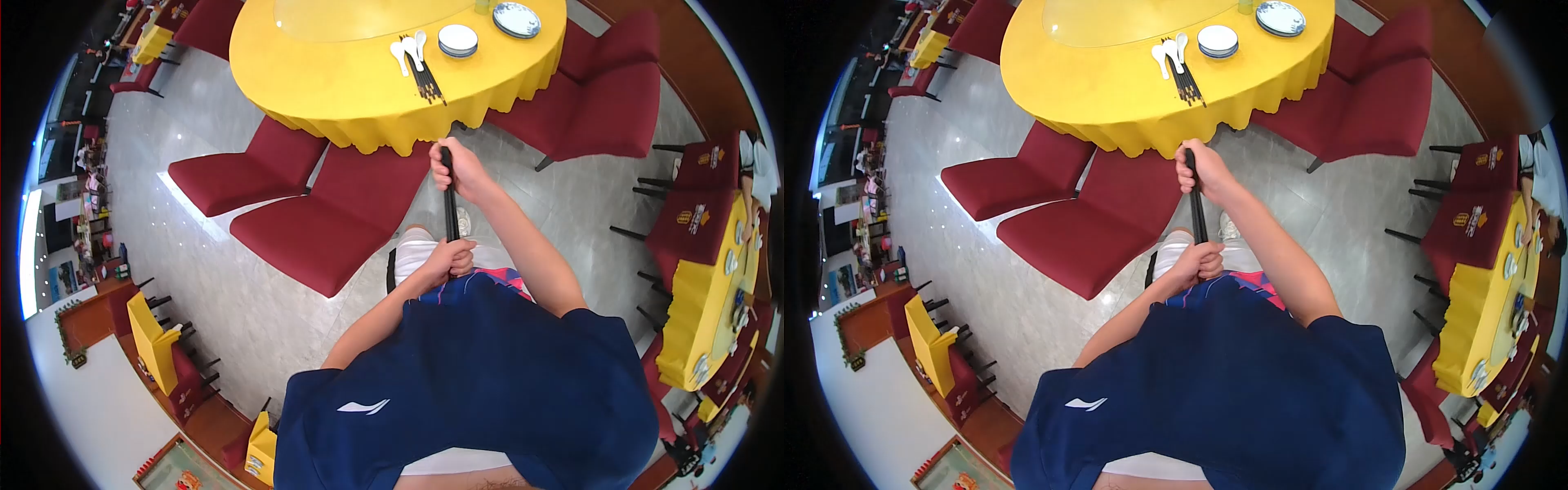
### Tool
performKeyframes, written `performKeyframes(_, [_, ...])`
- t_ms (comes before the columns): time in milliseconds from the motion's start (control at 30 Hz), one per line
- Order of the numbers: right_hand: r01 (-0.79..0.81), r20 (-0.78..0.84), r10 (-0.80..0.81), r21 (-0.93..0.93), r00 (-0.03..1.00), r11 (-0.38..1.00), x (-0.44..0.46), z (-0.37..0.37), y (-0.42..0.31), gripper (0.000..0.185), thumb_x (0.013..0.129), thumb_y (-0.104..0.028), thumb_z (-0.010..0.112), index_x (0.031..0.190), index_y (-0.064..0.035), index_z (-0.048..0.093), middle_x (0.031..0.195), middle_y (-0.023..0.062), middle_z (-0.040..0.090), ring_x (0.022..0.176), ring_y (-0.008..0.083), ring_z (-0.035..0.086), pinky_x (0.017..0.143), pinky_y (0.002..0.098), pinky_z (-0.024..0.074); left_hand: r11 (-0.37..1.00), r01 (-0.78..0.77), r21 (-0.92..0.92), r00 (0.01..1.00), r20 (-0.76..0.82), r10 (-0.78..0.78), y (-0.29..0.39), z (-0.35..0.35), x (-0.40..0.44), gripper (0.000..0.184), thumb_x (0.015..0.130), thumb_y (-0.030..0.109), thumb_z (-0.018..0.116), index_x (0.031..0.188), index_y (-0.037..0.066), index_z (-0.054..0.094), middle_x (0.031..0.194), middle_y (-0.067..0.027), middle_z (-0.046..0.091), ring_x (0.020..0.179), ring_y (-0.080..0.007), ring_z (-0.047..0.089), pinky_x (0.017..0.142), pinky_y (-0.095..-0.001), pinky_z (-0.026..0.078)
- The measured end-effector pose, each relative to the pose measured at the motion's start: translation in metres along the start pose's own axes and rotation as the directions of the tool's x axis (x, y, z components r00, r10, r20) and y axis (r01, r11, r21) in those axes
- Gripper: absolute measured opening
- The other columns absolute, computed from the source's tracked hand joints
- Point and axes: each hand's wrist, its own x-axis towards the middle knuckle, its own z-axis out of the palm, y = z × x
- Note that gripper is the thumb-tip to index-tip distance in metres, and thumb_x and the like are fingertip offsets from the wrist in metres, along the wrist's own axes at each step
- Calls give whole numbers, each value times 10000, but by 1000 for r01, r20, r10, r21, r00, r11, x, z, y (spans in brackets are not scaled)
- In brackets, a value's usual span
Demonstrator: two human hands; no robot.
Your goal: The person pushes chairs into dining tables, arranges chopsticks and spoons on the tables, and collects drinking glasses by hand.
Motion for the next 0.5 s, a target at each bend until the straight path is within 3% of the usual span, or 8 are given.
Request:
performKeyframes(33, [2, -29, -2, -25, 1000, 1000, 14, 8, -5, 335, 990, -368, 379, 793, -109, 455, 576, -9, 394, 453, 120, 383, 453, 292, 355, 998, -17, -63, 1000, -27, 15, 10, -6, 3, 491, 941, 209, 550, 533, 171, 278, 438, 25, 283, 381, -97, 271, 410, -270, 232])
performKeyframes(100, [-40, -46, 34, -146, 998, 988, 55, 10, -12, 470, 1019, -467, 344, 918, -60, 556, 661, 68, 551, 540, 170, 561, 524, 316, 495, 995, -16, -95, 999, -48, 12, 38, -11, 3, 502, 961, 214, 504, 530, 180, 249, 434, 20, 265, 378, -109, 258, 417, -279, 243])
performKeyframes(167, [-18, -89, -11, -328, 996, 945, 90, 15, -22, 517, 1018, -488, 341, 1008, -34, 586, 724, 88, 614, 580, 183, 616, 544, 312, 523, 992, -68, -107, 995, -82, 59, 62, -24, 4, 507, 964, 225, 502, 530, 181, 243, 432, 19, 262, 375, -106, 259, 413, -279, 250])
performKeyframes(200, [-34, -96, 2, -330, 995, 943, 114, 11, -26, 517, 1018, -488, 341, 1008, -34, 586, 724, 88, 614, 580, 183, 616, 544, 312, 523, 990, -99, -96, 995, -18, 98, 75, -33, 4, 509, 965, 227, 499, 529, 181, 240, 433, 22, 264, 372, -100, 258, 406, -279, 250])
performKeyframes(300, [-100, -270, -96, -630, 958, 770, 185, -10, -40, 450, 993, -449, 436, 1073, -42, 611, 858, 62, 653, 559, 139, 594, 506, 269, 491, 988, -153, -30, 988, -22, 153, 117, -52, 1, 504, 971, 236, 488, 532, 177, 246, 434, 27, 266, 368, -90, 251, 401, -275, 247])
performKeyframes(400, [-148, -348, -193, -749, 917, 646, 250, -33, -53, 386, 954, -393, 518, 1050, -33, 620, 821, 68, 664, 536, 142, 597, 478, 282, 477, 967, -224, -126, 974, 0, 225, 153, -79, -8, 437, 987, 268, 461, 590, 162, 312, 435, 38, 257, 363, -82, 241, 398, -265, 246])
performKeyframes(467, [-226, -379, -359, -888, 853, 401, 290, -48, -57, 381, 894, -379, 586, 948, -8, 658, 760, 107, 692, 563, 189, 662, 563, 331, 529, 926, -278, -254, 960, -50, 274, 162, -100, -14, 392, 997, 289, 440, 639, 160, 344, 440, 46, 237, 364, -81, 234, 396, -263, 244])
performKeyframes(500, [-233, -354, -408, -919, 841, 317, 308, -54, -61, 354, 872, -347, 612, 922, -1, 675, 739, 139, 703, 659, 236, 701, 654, 369, 552, 923, -274, -269, 961, -48, 271, 165, -111, -17, 392, 997, 289, 440, 639, 160, 344, 440, 46, 237, 364, -81, 234, 396, -263, 244])
